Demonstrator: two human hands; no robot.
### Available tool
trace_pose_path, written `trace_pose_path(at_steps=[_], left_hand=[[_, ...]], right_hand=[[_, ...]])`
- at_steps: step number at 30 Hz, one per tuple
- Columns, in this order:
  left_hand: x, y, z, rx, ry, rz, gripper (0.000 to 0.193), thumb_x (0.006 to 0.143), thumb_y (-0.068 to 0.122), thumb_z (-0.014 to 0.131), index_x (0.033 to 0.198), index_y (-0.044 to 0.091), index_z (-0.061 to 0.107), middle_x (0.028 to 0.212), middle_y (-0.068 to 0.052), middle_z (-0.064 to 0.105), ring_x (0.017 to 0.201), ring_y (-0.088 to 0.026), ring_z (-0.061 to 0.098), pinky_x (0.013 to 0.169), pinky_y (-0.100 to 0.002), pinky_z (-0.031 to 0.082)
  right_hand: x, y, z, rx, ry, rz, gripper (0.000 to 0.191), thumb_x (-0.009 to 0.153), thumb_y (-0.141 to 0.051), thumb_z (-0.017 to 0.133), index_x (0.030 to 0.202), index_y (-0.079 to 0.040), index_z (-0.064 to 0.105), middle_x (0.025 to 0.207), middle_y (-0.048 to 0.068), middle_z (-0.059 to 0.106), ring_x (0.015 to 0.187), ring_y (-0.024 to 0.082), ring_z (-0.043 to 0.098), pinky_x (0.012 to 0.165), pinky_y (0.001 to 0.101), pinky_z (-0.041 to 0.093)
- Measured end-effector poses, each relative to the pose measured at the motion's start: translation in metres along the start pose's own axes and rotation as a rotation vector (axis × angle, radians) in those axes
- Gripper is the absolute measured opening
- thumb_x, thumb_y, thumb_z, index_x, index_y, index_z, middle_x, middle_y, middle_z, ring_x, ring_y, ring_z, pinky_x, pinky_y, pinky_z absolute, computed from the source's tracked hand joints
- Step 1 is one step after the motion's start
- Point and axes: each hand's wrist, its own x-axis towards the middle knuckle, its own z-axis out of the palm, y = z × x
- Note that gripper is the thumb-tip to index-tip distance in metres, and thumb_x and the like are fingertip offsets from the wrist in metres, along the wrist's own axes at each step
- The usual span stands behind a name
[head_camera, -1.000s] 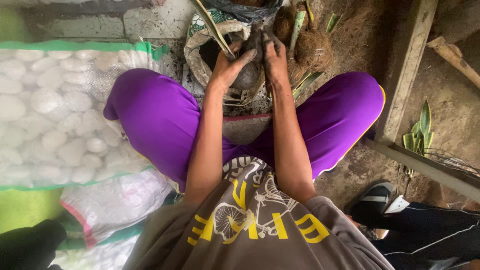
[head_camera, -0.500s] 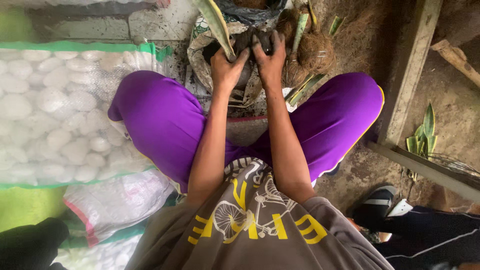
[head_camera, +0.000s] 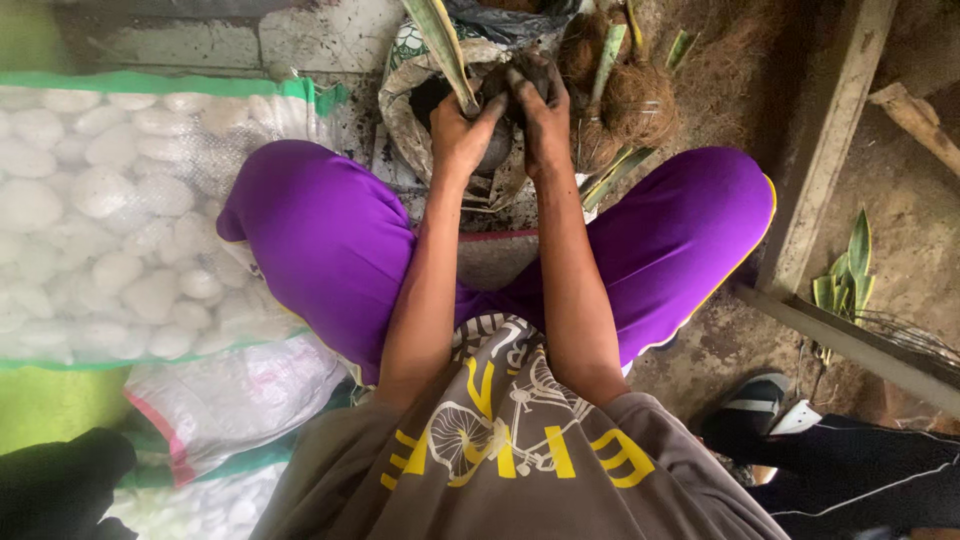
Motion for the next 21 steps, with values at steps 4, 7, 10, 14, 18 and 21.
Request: trace_pose_path(at_steps=[4, 7, 10, 14, 18, 21], left_hand=[[0.002, -0.003, -0.002, 0.072, -0.005, -0.022, 0.037, 0.086, 0.021, 0.08, 0.118, 0.004, 0.076, 0.096, -0.012, 0.082, 0.087, -0.021, 0.079, 0.08, -0.034, 0.059], [0.003, -0.003, -0.005, 0.087, 0.01, -0.022, 0.035, 0.086, 0.022, 0.08, 0.116, 0.005, 0.077, 0.093, -0.011, 0.082, 0.085, -0.021, 0.08, 0.078, -0.034, 0.06], [0.003, -0.001, -0.007, 0.133, 0.01, -0.029, 0.035, 0.086, 0.027, 0.081, 0.112, 0.005, 0.077, 0.091, -0.011, 0.082, 0.082, -0.022, 0.079, 0.077, -0.035, 0.059], [0.004, 0.001, -0.008, 0.292, -0.008, -0.223, 0.038, 0.086, 0.033, 0.08, 0.111, 0.006, 0.077, 0.083, -0.012, 0.079, 0.077, -0.025, 0.077, 0.075, -0.04, 0.058], [0.006, 0.001, -0.01, 0.333, 0.081, -0.245, 0.043, 0.083, 0.038, 0.079, 0.115, 0.01, 0.075, 0.093, -0.011, 0.08, 0.086, -0.027, 0.077, 0.082, -0.045, 0.057], [0.007, 0.0, -0.012, 0.345, 0.093, -0.362, 0.039, 0.085, 0.039, 0.078, 0.112, 0.011, 0.077, 0.096, -0.012, 0.08, 0.09, -0.03, 0.077, 0.085, -0.047, 0.056]], right_hand=[[0.0, -0.002, -0.001, -0.561, 0.092, -0.21, 0.067, 0.088, -0.026, 0.082, 0.141, -0.002, 0.05, 0.124, 0.019, 0.074, 0.112, 0.029, 0.076, 0.104, 0.0417, 0.063], [-0.003, -0.004, -0.001, -0.891, 0.09, -0.326, 0.05, 0.094, -0.029, 0.082, 0.131, -0.002, 0.063, 0.118, 0.016, 0.075, 0.103, 0.027, 0.076, 0.096, 0.0404, 0.065], [-0.003, -0.003, 0.002, -0.587, 0.177, -0.112, 0.059, 0.092, -0.029, 0.079, 0.139, 0.0, 0.057, 0.117, 0.023, 0.072, 0.099, 0.033, 0.069, 0.088, 0.0476, 0.063], [-0.002, 0.003, 0.005, -0.074, 0.212, 0.085, 0.081, 0.09, -0.03, 0.078, 0.153, -0.003, 0.035, 0.139, 0.028, 0.062, 0.127, 0.034, 0.064, 0.11, 0.0498, 0.048], [-0.003, 0.008, 0.005, -0.676, 0.161, -0.098, 0.088, 0.092, -0.029, 0.082, 0.157, 0.004, 0.032, 0.151, 0.03, 0.051, 0.137, 0.038, 0.058, 0.115, 0.0506, 0.049], [-0.003, 0.01, 0.003, -0.832, 0.071, -0.242, 0.092, 0.09, -0.024, 0.086, 0.158, 0.006, 0.032, 0.156, 0.031, 0.048, 0.141, 0.04, 0.057, 0.12, 0.0487, 0.049]])
